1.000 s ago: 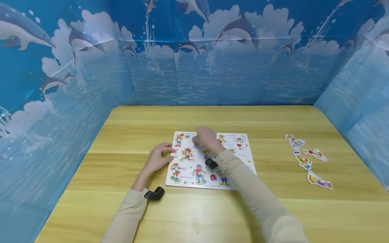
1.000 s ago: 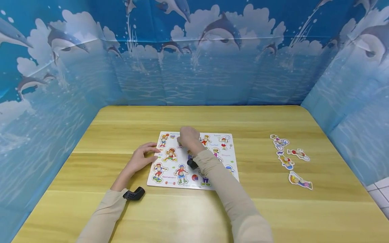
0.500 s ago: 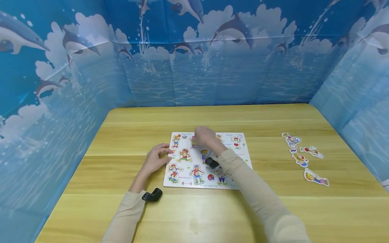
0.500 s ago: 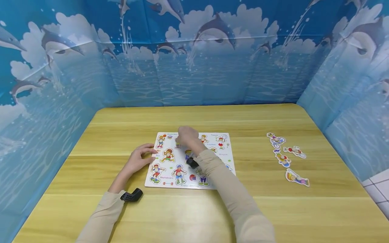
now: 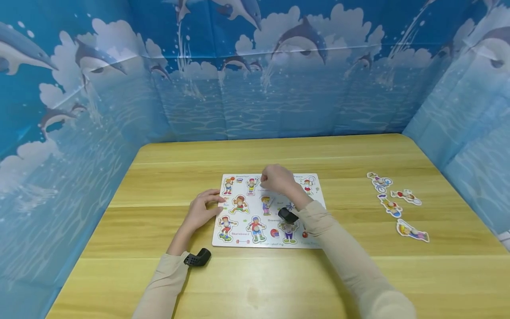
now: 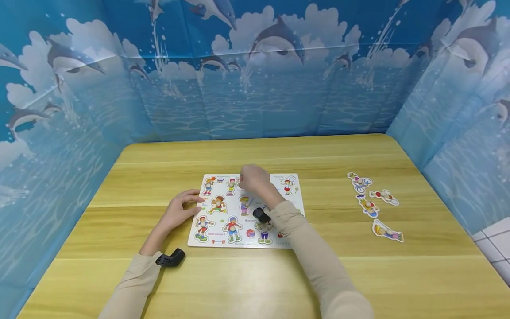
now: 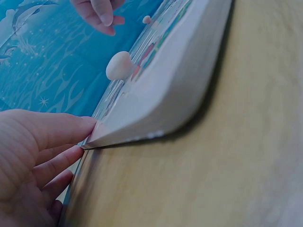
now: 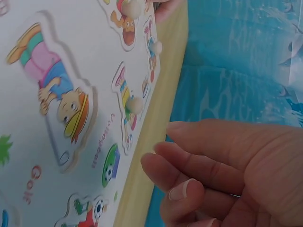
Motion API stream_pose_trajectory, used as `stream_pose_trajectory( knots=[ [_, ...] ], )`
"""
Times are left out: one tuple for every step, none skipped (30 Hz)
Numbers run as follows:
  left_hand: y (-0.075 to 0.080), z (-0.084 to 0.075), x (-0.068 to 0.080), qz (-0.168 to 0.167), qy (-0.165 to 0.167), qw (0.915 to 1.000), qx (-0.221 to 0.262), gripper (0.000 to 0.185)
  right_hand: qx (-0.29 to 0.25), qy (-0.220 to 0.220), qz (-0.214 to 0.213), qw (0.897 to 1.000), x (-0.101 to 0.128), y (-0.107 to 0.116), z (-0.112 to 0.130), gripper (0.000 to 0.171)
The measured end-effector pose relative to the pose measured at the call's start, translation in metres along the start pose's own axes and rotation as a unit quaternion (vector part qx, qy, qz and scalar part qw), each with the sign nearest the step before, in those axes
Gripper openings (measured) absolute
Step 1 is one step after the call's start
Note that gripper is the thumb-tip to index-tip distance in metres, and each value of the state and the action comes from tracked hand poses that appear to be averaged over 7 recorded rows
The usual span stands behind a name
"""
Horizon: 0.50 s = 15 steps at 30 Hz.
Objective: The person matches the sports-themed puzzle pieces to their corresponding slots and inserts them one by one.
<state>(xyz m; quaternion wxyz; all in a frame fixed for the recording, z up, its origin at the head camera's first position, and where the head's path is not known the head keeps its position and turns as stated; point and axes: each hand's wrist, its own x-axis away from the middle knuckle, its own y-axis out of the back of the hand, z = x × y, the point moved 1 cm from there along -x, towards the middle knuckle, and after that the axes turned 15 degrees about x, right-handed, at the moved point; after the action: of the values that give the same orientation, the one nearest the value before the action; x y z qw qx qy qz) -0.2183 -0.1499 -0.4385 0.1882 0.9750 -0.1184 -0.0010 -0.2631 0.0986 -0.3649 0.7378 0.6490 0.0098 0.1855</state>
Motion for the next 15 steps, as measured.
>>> stream_pose_trajectory(
  knots=[
    [0.000, 0.000, 0.000, 0.000, 0.000, 1.0000, 0.000, 0.022, 0.000, -0.003, -0.001, 1.000, 0.002, 0.000, -0.002, 0.027],
    [0.001, -0.001, 0.000, 0.000, 0.000, 1.0000, 0.000, 0.023, -0.001, -0.006, -0.003, 1.000, 0.003, 0.000, -0.004, 0.022],
    [0.001, -0.001, 0.000, 0.000, 0.001, 1.0000, 0.002, 0.023, -0.003, -0.008, -0.003, 1.000, 0.005, 0.000, -0.006, 0.020],
    [0.001, -0.001, 0.001, 0.000, 0.000, 1.0000, 0.002, 0.023, -0.003, -0.010, -0.006, 1.000, 0.006, 0.001, -0.008, 0.017],
    [0.001, -0.001, 0.001, 0.000, 0.001, 1.0000, 0.003, 0.023, -0.005, -0.011, -0.009, 1.000, 0.008, 0.001, -0.009, 0.014],
    [0.001, 0.000, 0.001, 0.001, 0.002, 1.0000, 0.004, 0.022, -0.007, -0.013, -0.010, 1.000, 0.009, 0.002, -0.011, 0.013],
    [0.001, 0.000, 0.001, 0.001, 0.002, 1.0000, 0.006, 0.022, -0.010, -0.016, -0.011, 1.000, 0.011, 0.002, -0.013, 0.013],
    [0.001, 0.000, 0.001, 0.001, 0.003, 1.0000, 0.007, 0.022, -0.014, -0.018, -0.012, 1.000, 0.012, 0.002, -0.016, 0.014],
    [0.000, 0.000, 0.002, 0.001, 0.003, 1.0000, 0.008, 0.022, -0.017, -0.020, -0.015, 1.000, 0.014, 0.002, -0.018, 0.014],
    [0.000, 0.000, 0.002, 0.001, 0.003, 0.9999, 0.010, 0.022, -0.019, -0.023, -0.018, 0.999, 0.015, 0.003, -0.020, 0.014],
    [0.000, 0.000, 0.002, 0.001, 0.002, 0.9999, 0.011, 0.022, -0.019, -0.025, -0.022, 0.999, 0.016, 0.003, -0.023, 0.013],
    [0.000, 0.000, 0.002, 0.001, 0.001, 0.9999, 0.011, 0.022, -0.019, -0.026, -0.024, 0.999, 0.018, 0.003, -0.025, 0.014],
    [0.000, 0.000, 0.001, 0.001, -0.001, 0.9999, 0.010, 0.022, -0.019, -0.027, -0.029, 0.999, 0.019, 0.002, -0.028, 0.015],
    [-0.001, 0.000, 0.001, 0.002, -0.001, 1.0000, 0.009, 0.022, -0.020, -0.028, -0.032, 0.999, 0.019, 0.002, -0.031, 0.015],
    [-0.001, 0.001, 0.001, 0.002, -0.001, 1.0000, 0.009, 0.022, -0.019, -0.029, -0.036, 0.999, 0.020, 0.002, -0.033, 0.015]
  ],
)
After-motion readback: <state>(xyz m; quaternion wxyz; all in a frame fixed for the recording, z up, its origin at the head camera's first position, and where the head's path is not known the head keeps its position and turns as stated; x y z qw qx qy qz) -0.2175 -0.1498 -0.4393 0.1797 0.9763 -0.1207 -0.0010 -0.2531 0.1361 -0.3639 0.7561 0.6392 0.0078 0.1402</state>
